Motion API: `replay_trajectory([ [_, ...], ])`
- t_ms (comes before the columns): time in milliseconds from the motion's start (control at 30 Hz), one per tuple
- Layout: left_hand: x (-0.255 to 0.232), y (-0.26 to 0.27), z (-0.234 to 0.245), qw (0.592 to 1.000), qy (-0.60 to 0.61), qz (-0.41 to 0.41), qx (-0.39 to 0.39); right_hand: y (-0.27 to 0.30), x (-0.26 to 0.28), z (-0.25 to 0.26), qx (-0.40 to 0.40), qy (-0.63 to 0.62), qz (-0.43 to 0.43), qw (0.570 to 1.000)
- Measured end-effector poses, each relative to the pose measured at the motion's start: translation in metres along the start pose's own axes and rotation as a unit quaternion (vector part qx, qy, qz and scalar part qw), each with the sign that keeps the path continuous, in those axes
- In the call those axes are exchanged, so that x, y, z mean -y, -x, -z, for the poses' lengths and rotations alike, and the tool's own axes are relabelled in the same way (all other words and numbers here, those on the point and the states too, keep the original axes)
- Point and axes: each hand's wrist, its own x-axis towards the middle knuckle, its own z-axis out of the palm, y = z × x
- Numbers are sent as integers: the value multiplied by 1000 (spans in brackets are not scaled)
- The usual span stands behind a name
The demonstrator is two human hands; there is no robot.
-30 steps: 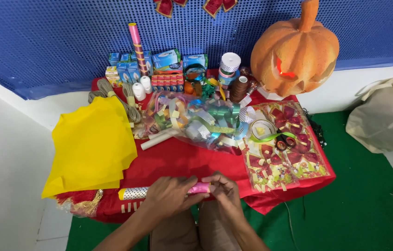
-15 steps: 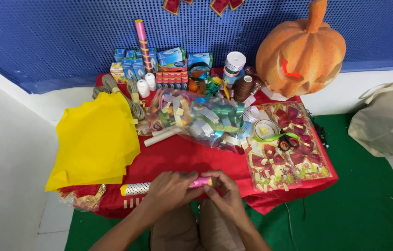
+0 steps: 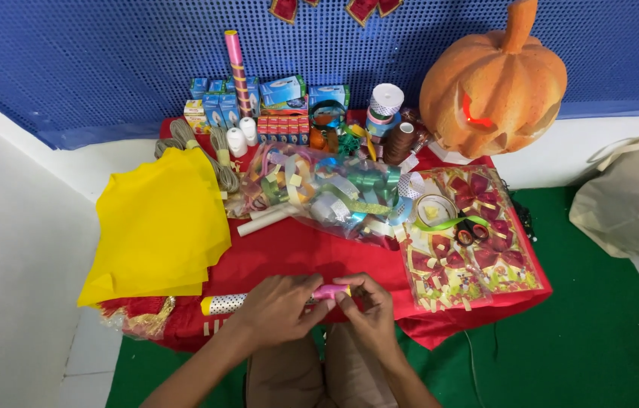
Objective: Wrapping a decorative tube with a pink ribbon and securing it.
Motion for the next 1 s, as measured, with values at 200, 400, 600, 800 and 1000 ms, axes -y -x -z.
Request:
replay_trajectory([
  [200,5,-4,-3,1000,13,-4,-18,-2,4,0,18,-10,19,1000],
  [400,9,-3,-5,999,5,5,-48,-6,10,15,101,8,11,995],
  [600,5,-5,-9,998,11,66,-5,-6,22,1,63,11,-4,998],
  [800,-1,-7,8,992,81,90,47,-6,8,0,40,14,18,999],
  [1000,7,-7,13,984,115,103,83,-3,10,-7,1,28,13,1000],
])
